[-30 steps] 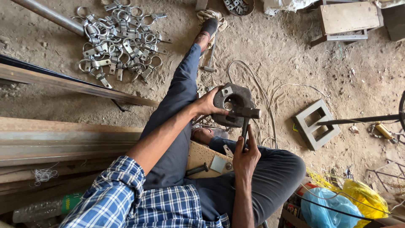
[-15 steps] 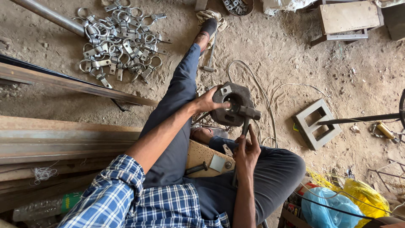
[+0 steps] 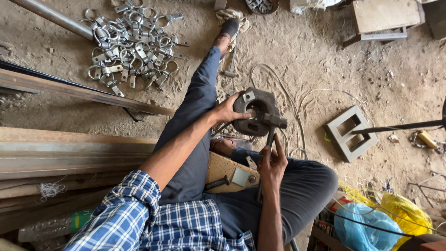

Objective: The person straightens small metal components by placing them into a larger metal block and striking them with a hammer, then moves to an electrical power strip to toggle switches.

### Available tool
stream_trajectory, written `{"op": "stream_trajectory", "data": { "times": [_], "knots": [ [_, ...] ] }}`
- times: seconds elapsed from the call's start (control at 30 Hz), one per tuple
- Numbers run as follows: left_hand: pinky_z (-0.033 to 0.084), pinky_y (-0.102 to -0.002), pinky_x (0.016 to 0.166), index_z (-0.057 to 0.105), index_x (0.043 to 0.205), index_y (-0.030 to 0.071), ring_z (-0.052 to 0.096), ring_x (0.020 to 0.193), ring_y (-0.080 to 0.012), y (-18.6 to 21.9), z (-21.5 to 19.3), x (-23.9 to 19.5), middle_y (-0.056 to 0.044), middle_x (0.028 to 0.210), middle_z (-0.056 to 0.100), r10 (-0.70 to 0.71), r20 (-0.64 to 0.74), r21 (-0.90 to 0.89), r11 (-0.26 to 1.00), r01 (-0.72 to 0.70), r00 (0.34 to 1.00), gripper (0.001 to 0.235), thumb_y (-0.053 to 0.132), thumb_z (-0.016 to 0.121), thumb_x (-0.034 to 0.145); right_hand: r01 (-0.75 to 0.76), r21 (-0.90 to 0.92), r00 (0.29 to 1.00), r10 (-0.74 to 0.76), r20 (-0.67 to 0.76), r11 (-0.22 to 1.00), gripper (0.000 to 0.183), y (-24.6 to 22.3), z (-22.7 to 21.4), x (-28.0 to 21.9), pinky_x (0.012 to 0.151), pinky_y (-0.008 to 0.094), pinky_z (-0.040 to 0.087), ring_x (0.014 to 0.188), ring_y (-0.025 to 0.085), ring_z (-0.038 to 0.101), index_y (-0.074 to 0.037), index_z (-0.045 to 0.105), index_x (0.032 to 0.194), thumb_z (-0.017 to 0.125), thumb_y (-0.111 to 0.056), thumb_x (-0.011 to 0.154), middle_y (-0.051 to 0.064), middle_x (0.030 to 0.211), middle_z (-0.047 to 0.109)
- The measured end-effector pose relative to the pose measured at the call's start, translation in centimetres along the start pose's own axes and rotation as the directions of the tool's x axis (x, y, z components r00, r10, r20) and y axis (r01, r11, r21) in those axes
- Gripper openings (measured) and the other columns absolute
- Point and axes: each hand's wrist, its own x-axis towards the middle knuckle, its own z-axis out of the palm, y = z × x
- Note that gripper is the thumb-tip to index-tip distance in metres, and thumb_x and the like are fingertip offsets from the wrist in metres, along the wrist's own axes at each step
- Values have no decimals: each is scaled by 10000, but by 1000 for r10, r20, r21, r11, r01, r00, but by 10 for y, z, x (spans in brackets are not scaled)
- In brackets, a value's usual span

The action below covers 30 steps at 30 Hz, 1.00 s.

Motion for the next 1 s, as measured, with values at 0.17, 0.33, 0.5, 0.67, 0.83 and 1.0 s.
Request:
{"op": "stream_trajectory", "data": {
  "times": [0.17,0.33,0.5,0.67,0.83,1.0],
  "knots": [
    [419,-419,1171,395,1569,70,488,1403,-317,9,0,-4,-184,1525,500,-114,-22,65,991,115,993,1065,364,972,724,57,7,998,-57,-13,998,548,3,0,-2,437,228,355,518,31,449,-110,492,1558,610,-147,1025,5,694,567],
    [456,-396,1151,281,1614,147,467,1416,-299,38,-2,-12,-160,1575,422,-273,60,-207,938,280,960,1184,307,950,651,250,-284,962,-271,-39,926,472,-19,4,-4,458,282,393,541,60,474,-78,550,1486,623,-136,1024,47,811,701],
    [504,-417,1110,263,1618,178,519,1356,-309,52,-7,-19,-166,1521,476,-313,100,-300,895,328,944,1249,287,947,579,413,-515,890,-454,52,751,414,-48,3,21,506,334,435,571,134,553,-126,587,1487,592,-169,1075,122,851,731],
    [450,-383,1141,272,1621,134,513,1382,-296,42,-5,-17,-165,1548,494,-271,53,-168,946,276,961,1204,297,964,650,559,-542,775,-628,73,627,455,-68,14,29,556,357,498,660,162,599,-132,573,1540,565,-137,1085,156,914,679],
    [462,-380,1131,297,1609,116,526,1368,-291,28,-4,-14,-162,1532,501,-239,42,-98,965,242,970,1174,333,956,662,446,-754,865,-449,225,481,463,-60,45,49,401,333,513,535,185,576,-150,580,1505,580,-59,1052,126,825,669],
    [417,-403,1164,347,1599,76,485,1403,-308,13,-3,-8,-182,1530,503,-111,40,2,994,112,993,1094,328,961,729,392,-727,911,-350,220,563,475,-58,52,54,468,398,496,534,203,583,-195,638,1430,653,-85,968,127,807,682]
  ]
}}
